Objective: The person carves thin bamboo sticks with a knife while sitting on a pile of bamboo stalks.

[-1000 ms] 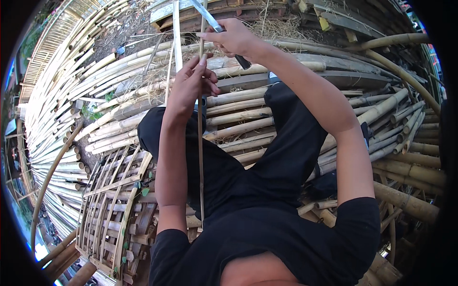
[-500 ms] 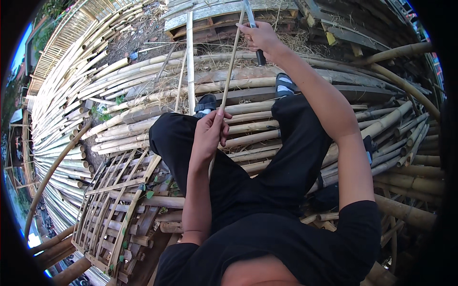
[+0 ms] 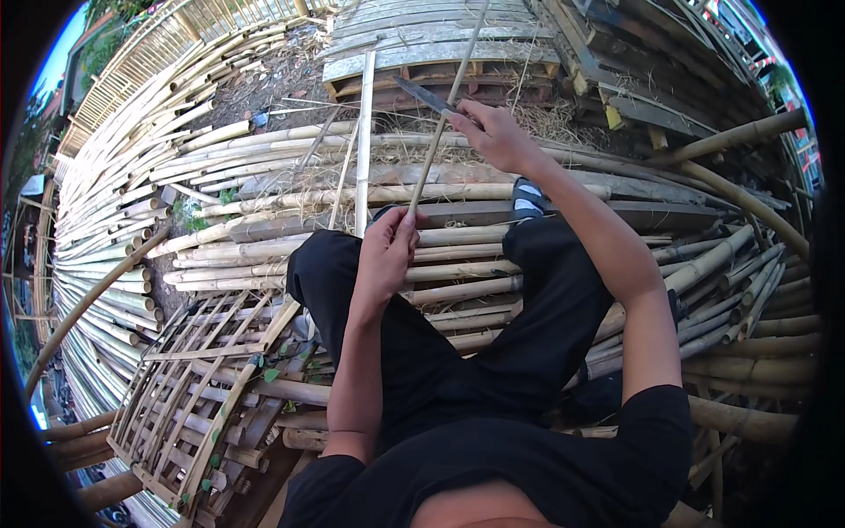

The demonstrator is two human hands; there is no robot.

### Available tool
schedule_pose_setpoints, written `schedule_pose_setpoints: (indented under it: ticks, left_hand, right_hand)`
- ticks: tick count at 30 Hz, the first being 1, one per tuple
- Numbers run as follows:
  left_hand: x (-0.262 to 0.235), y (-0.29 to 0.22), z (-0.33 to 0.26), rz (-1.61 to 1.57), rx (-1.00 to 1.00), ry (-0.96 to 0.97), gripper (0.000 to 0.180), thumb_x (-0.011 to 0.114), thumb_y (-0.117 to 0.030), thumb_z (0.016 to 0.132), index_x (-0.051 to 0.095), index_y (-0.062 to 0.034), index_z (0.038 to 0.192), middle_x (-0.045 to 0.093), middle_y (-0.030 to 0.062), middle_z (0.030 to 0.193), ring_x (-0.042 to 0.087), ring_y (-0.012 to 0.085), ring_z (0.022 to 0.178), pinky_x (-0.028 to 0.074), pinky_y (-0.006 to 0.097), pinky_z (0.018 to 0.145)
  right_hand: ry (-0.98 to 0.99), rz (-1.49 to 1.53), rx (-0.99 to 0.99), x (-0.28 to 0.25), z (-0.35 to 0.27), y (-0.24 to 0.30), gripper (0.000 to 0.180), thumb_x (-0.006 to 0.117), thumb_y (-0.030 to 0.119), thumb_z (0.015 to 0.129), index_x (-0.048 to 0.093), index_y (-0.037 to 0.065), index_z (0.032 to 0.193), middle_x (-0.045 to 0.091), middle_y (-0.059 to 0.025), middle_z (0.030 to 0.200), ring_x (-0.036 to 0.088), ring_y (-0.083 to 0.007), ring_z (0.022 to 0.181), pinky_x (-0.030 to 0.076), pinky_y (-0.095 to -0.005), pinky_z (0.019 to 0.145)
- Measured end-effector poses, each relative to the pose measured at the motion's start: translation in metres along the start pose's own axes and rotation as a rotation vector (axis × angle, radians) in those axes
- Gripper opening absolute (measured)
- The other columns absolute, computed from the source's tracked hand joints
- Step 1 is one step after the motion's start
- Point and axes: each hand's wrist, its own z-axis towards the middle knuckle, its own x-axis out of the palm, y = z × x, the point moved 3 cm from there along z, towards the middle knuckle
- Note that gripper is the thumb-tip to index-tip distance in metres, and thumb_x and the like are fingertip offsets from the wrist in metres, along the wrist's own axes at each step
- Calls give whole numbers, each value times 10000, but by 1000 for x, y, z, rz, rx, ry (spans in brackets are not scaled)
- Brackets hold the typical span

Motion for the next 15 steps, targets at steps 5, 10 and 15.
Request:
schedule_pose_setpoints:
  ticks: [5, 10, 15]
  left_hand:
    - [-2, -3, 10, -75, -31, 32, 217, 457, -173, 1027, 569, 12, 1026, 375, -77, 637, 311, 10, 527, 259, 186, 444]
    - [-4, 8, 13, -106, 18, 67, 212, 456, -200, 1031, 585, -34, 1003, 338, -97, 606, 254, -10, 467, 188, 178, 408]
    - [0, 4, 12, -188, -22, 118, 218, 440, -215, 1037, 557, -49, 958, 311, -102, 587, 231, -6, 463, 178, 180, 406]
  right_hand:
    - [-121, -188, -48, -7, 2, -15, 339, 500, 358, 978, 578, 38, 896, 568, -192, 636, 556, -398, 604, 402, -472, 555]
    - [-188, -295, 23, -10, 6, -22, 403, 469, 394, 990, 606, 39, 858, 574, -188, 614, 583, -409, 621, 419, -489, 554]
    - [-343, -311, -17, -16, 17, -26, 429, 465, 401, 991, 613, 40, 813, 584, -198, 622, 592, -416, 632, 433, -487, 549]
